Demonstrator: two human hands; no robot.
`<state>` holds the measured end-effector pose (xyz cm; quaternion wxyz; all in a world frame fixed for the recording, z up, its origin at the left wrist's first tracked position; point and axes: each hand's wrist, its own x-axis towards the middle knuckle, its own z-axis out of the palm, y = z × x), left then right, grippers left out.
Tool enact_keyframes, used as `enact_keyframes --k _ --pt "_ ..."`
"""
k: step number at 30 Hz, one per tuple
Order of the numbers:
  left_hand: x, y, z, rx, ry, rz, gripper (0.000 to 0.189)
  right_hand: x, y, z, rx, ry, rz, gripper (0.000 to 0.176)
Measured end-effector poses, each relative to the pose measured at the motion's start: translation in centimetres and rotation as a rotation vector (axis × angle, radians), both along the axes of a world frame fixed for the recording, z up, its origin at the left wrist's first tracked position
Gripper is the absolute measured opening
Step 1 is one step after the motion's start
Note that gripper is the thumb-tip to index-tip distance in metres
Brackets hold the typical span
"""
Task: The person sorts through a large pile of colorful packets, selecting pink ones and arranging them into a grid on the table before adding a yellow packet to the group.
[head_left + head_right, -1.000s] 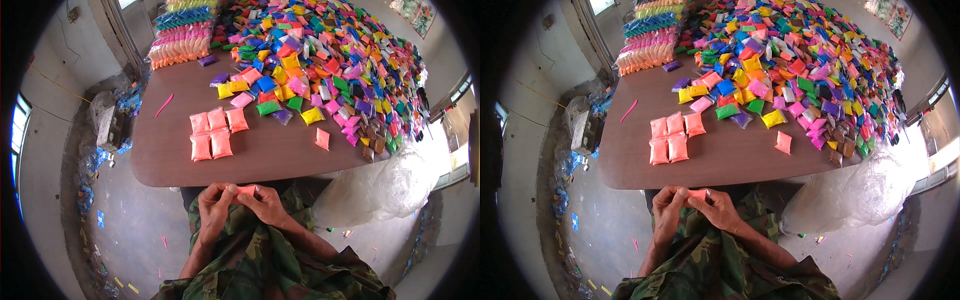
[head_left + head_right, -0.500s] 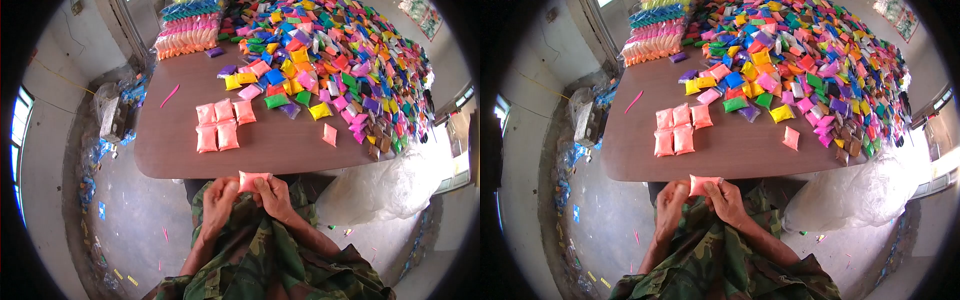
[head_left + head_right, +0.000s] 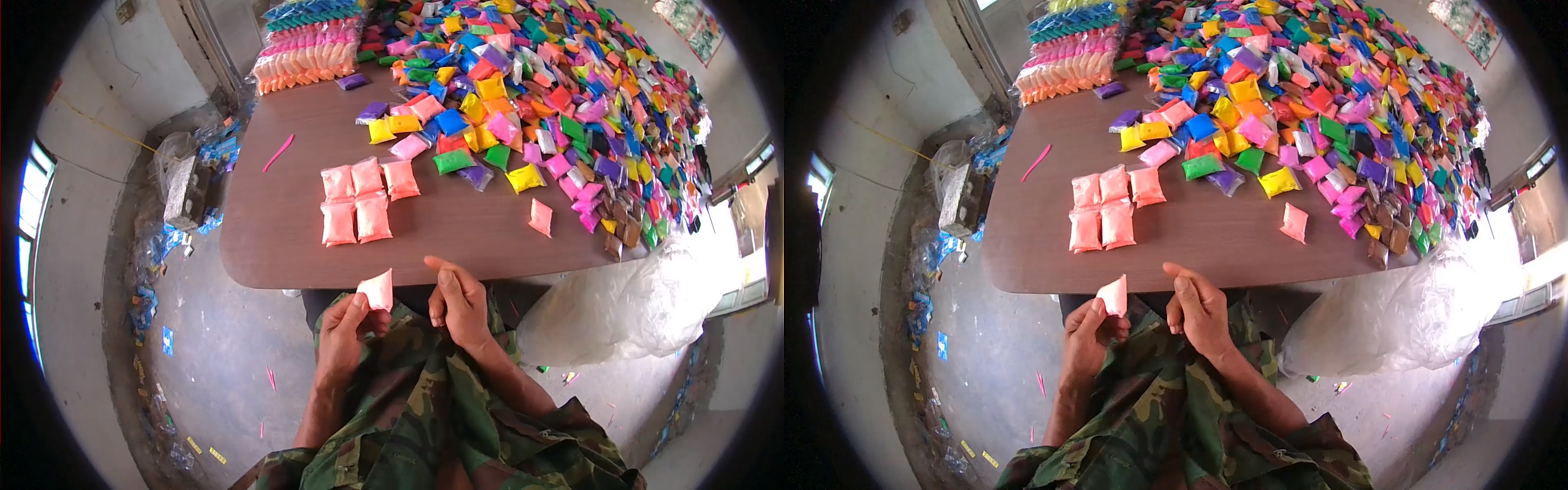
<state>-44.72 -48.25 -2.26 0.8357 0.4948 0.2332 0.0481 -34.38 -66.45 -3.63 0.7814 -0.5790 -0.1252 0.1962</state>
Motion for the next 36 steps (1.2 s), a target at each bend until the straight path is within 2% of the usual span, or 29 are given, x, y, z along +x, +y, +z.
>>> enact_keyframes --k 1,4,7,10,11,14,15,17,20,21,24,27,30,33,36 --pt "-0.2 0.4 -0.2 0.131 -0.022 -0.037 0.039 0.1 -0.4 0.1 -0.072 -0.002 0.040 0.039" --pt "-0.4 0.3 0.4 0.043 -0.012 -0.086 0.040 -0.6 0.1 -0.6 0.055 -0.134 0.163 0.037" --pt "0.0 -0.1 0.4 -0.059 -0.051 -0.165 0.042 -1.0 0.2 1.4 0.052 -0.167 0.223 0.040" --pt "-0.2 -0.1 -0.7 -0.141 -0.036 -0.309 0.043 -0.8 -0.2 1.5 0.193 0.005 0.335 0.043" --pt "-0.4 -0.1 -0.8 -0.103 0.013 -0.317 0.044 -0.7 -0.2 0.7 0.194 -0.027 0.309 0.039" --pt "-0.4 -0.7 -0.6 0.258 0.113 -0.266 0.045 -0.4 -0.5 -0.7 0.280 -0.044 0.308 0.034" --pt "-0.3 -0.9 -0.4 0.325 0.047 -0.196 0.043 -0.6 -0.5 -0.3 0.283 0.062 0.270 0.031" --pt "-0.2 -1.4 0.1 0.458 -0.087 -0.054 0.038 -0.6 -0.5 -0.4 0.231 0.049 0.229 0.029" --pt "0.1 -2.0 1.5 0.488 -0.193 -0.034 0.027 -0.8 -0.2 -0.2 0.118 -0.057 0.259 0.025" --pt "0.3 -2.0 1.7 0.474 -0.194 -0.043 0.018 -0.9 -0.1 0.1 0.075 -0.108 0.283 0.024" --pt "0.4 -2.2 2.5 0.447 -0.152 -0.037 0.014 -0.9 -0.3 0.7 -0.001 -0.092 0.312 0.023" --pt "0.1 -1.7 0.9 0.554 -0.206 -0.005 0.012 -1.4 0.0 1.1 0.053 -0.011 0.309 0.021" --pt "-0.1 -1.5 1.0 0.603 -0.207 -0.004 0.012 -0.8 0.2 0.1 -0.074 -0.295 0.210 0.018" --pt "0.2 -2.0 2.1 0.568 -0.141 -0.026 0.013 -0.9 0.5 0.2 -0.076 -0.361 0.117 0.015" --pt "0.2 -2.3 2.2 0.420 -0.076 -0.020 0.016 -1.0 0.5 -0.3 -0.095 -0.318 0.071 0.014"
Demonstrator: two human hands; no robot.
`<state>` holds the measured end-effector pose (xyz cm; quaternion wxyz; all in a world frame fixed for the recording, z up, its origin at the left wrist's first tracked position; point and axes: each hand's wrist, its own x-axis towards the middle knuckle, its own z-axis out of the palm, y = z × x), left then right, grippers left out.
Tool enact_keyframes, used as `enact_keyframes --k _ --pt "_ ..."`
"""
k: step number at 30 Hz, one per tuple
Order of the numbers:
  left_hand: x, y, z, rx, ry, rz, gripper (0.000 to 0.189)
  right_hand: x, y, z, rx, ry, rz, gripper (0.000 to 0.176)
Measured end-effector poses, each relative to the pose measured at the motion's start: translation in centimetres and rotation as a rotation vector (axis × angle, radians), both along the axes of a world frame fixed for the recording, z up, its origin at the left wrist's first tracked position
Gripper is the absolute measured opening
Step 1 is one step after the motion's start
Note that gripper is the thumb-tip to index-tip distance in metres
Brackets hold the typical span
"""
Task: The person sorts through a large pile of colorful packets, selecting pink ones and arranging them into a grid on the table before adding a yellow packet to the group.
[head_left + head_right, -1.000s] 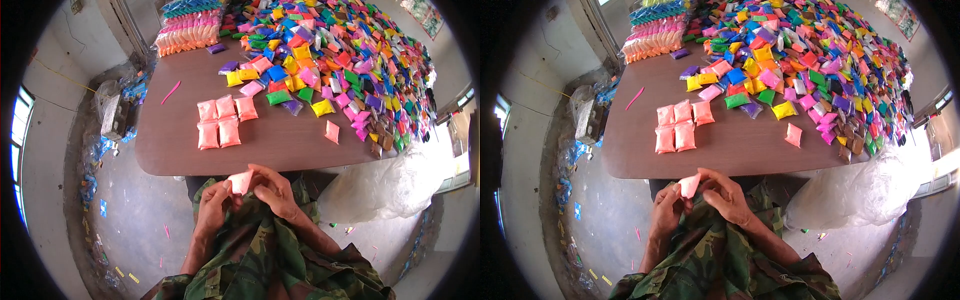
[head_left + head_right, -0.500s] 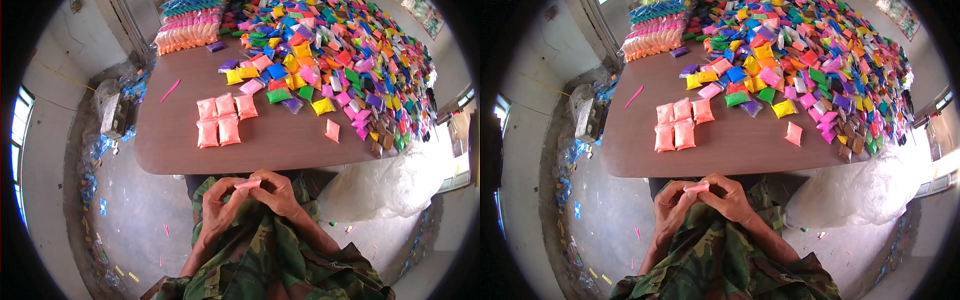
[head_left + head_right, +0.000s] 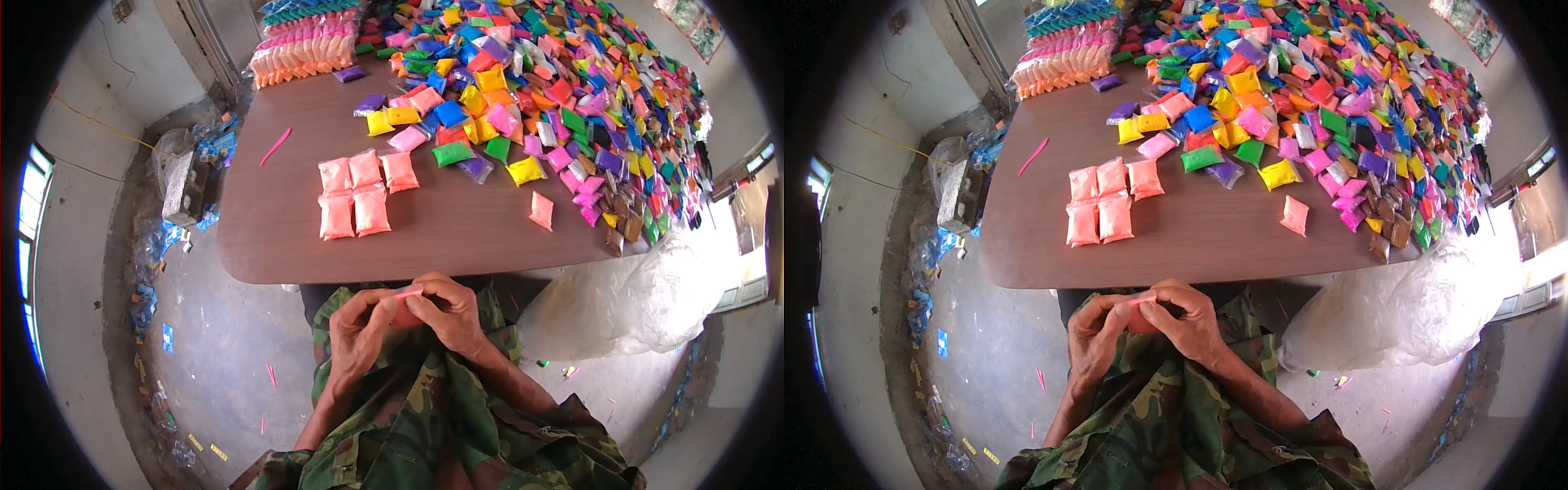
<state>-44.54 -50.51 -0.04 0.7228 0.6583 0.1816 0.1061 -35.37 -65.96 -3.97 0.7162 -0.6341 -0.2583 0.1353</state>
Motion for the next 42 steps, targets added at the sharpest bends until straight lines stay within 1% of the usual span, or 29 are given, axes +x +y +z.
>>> enact_keyframes --k 3,6,9,12,15,18,21,24,27,30,33,36,39,42 --pt "0.0 0.0 -1.3 0.069 -0.034 0.031 0.019 -0.1 -0.1 0.3 -0.071 -0.068 -0.009 0.013" --pt "0.1 0.1 -1.5 0.094 -0.085 0.016 0.019 -0.2 0.0 0.4 -0.088 -0.068 -0.036 0.012" --pt "0.2 0.2 -1.7 0.033 -0.058 0.015 0.018 -0.2 0.0 0.6 -0.085 -0.017 -0.033 0.012" --pt "0.5 -0.4 -0.7 -0.114 -0.066 0.060 0.016 -0.1 0.1 0.2 -0.074 -0.041 -0.025 0.012" --pt "0.3 0.3 -1.3 0.185 -0.036 0.055 0.015 -0.3 0.3 0.7 -0.058 -0.050 -0.002 0.013" --pt "0.4 0.3 -1.2 0.456 -0.118 0.065 0.014 -0.3 0.3 0.6 -0.093 -0.024 0.008 0.013" --pt "0.6 0.3 -1.4 0.573 -0.198 0.081 0.012 -0.3 0.6 0.5 -0.048 0.007 -0.009 0.013" --pt "0.5 0.1 -0.4 0.334 -0.078 0.043 0.011 -0.4 0.7 0.3 -0.048 -0.057 -0.081 0.011" --pt "0.5 -0.1 0.1 0.154 -0.037 -0.031 0.013 0.1 0.4 0.4 -0.021 -0.088 -0.072 0.011" --pt "0.5 0.4 -1.1 0.241 -0.108 -0.036 0.015 0.0 0.4 0.8 -0.066 -0.191 -0.074 0.011" --pt "0.4 0.5 -1.2 0.234 -0.092 -0.049 0.016 0.0 0.3 0.7 -0.087 -0.179 -0.055 0.013" --pt "0.4 0.6 -1.3 0.084 -0.011 -0.027 0.014 -0.1 0.3 0.9 -0.090 -0.148 -0.061 0.013" --pt "0.3 0.5 -1.6 0.100 -0.007 -0.004 0.012 -0.1 0.4 0.9 -0.093 -0.144 -0.060 0.013" --pt "0.4 0.5 -2.1 0.198 -0.094 -0.007 0.012 -0.1 0.4 1.1 -0.084 -0.167 -0.082 0.014"
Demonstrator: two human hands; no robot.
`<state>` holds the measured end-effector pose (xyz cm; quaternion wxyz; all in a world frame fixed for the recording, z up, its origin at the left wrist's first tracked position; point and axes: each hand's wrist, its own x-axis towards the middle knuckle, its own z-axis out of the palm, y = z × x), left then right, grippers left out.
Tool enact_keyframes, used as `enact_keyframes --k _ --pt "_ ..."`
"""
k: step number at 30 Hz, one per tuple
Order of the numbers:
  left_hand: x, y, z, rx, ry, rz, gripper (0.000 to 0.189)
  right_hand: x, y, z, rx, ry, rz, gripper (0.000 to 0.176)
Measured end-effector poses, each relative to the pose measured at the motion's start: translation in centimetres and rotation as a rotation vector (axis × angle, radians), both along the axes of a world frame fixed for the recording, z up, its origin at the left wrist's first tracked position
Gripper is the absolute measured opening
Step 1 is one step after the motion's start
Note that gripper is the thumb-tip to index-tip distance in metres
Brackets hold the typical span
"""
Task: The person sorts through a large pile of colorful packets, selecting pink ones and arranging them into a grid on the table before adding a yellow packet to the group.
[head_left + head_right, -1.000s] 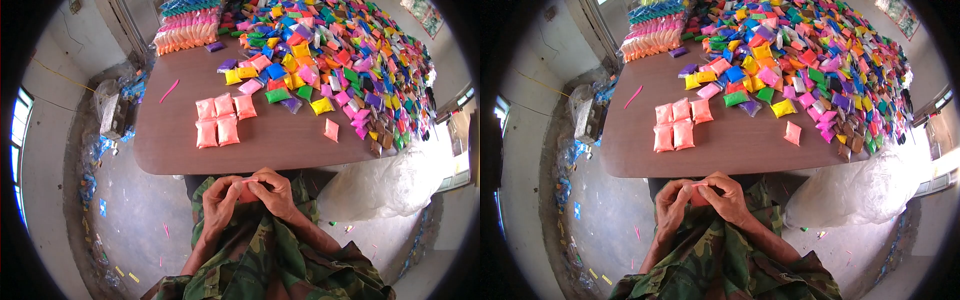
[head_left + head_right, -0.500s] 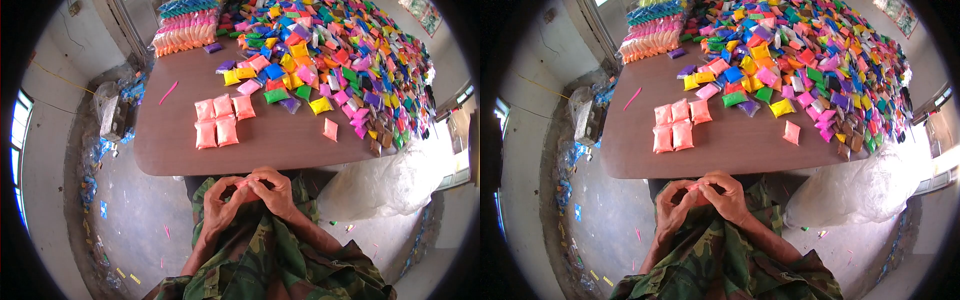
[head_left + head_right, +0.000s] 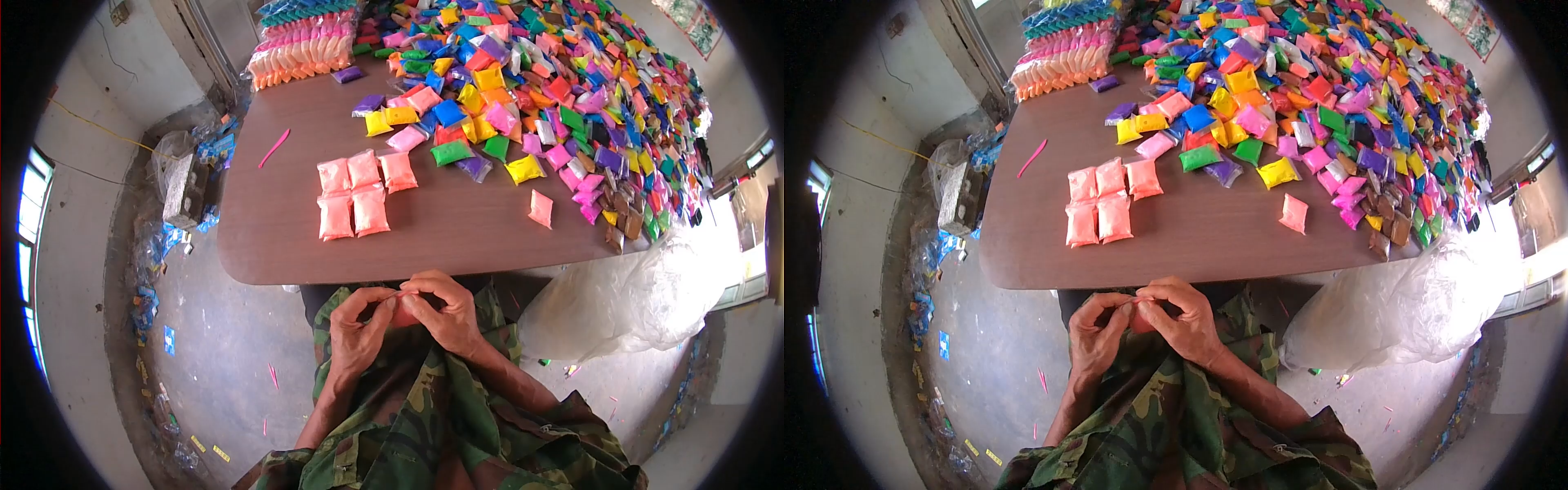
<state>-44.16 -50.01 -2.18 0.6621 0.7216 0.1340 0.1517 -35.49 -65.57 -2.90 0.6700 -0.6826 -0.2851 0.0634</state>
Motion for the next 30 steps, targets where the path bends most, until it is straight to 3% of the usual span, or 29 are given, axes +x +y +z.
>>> enact_keyframes --k 6,9,15,18,21,24,30 --pt "0.2 0.1 0.0 0.079 -0.054 -0.035 0.015 -0.1 0.1 -0.3 0.003 -0.048 -0.024 0.012" --pt "0.1 0.1 0.2 -0.079 -0.013 -0.033 0.018 0.0 0.0 -0.9 0.029 0.020 -0.028 0.011" --pt "0.2 0.1 0.4 0.091 -0.004 -0.045 0.020 -0.1 0.2 -1.0 0.015 -0.031 -0.055 0.012" --pt "0.1 -0.1 0.5 -0.024 0.075 -0.001 0.022 0.1 0.1 -0.9 -0.014 -0.034 -0.063 0.012" --pt "0.6 -1.1 1.2 -0.308 0.045 0.070 0.025 0.2 0.2 -1.3 0.034 -0.015 -0.092 0.013" --pt "0.1 -0.6 0.6 -0.201 0.124 -0.093 0.026 0.2 0.1 -1.2 0.032 0.003 -0.078 0.014" --pt "-0.1 0.3 0.9 0.164 0.161 -0.108 0.023 -0.1 0.0 -1.6 0.157 0.200 0.030 0.024"
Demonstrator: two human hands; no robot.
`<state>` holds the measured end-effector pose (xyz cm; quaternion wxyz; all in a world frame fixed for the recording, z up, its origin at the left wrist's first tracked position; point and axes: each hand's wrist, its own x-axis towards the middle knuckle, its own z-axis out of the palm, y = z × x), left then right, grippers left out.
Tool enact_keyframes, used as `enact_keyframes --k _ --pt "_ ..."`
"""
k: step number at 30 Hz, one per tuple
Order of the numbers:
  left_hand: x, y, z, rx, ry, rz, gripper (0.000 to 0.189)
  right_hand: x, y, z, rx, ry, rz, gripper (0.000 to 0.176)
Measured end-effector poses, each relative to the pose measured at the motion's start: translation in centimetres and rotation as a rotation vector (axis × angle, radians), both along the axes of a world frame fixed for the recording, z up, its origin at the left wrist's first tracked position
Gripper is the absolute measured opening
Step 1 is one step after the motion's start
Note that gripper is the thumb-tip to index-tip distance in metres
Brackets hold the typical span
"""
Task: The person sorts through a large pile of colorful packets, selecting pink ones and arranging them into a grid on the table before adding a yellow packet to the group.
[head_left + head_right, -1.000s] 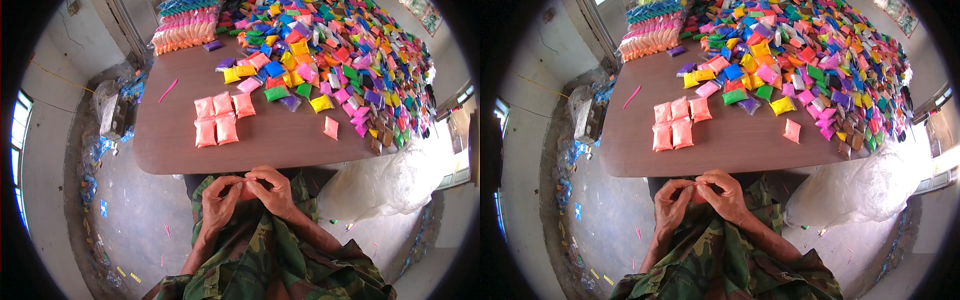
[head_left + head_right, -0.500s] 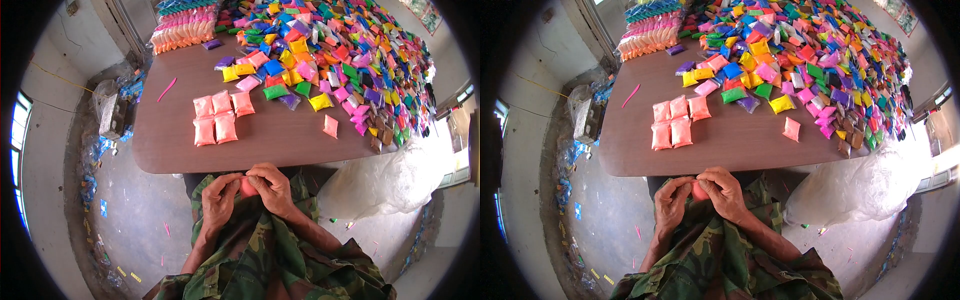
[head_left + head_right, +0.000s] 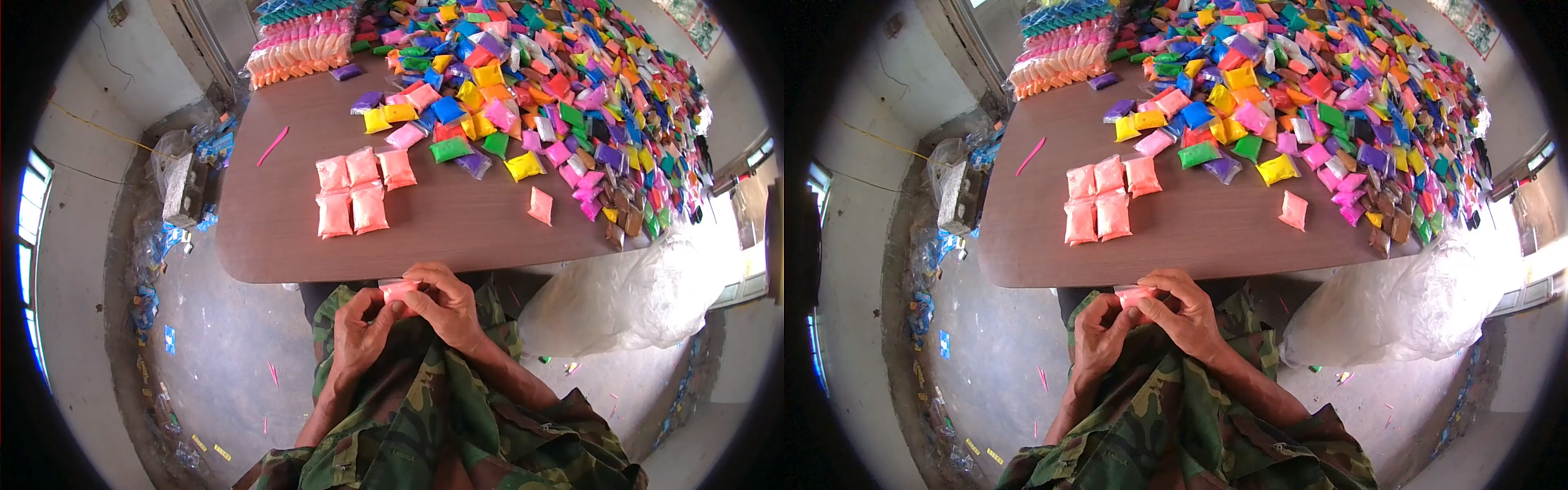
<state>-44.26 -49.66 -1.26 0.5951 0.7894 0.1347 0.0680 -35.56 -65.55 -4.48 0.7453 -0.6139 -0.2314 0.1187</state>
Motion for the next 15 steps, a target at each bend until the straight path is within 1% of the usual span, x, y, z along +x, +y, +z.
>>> enact_keyframes --k 3,6,9,12,15 --pt "-0.1 0.1 -0.6 -0.025 -0.004 -0.013 0.024 0.0 -0.2 -0.1 0.022 0.099 0.063 0.027" --pt "0.0 -0.4 -0.2 -0.224 -0.015 0.000 0.027 -0.2 0.0 0.5 0.032 0.247 0.056 0.025" --pt "0.1 -0.8 -1.7 -0.346 -0.023 0.010 0.030 0.3 -0.3 -1.0 0.008 0.151 -0.022 0.023" --pt "-0.1 -0.4 -1.8 -0.264 0.033 -0.013 0.031 0.3 -0.2 -1.1 0.006 0.125 -0.043 0.020" --pt "0.0 -0.3 -1.1 -0.184 0.099 -0.009 0.030 0.0 -0.2 -0.7 0.066 0.200 -0.027 0.020"
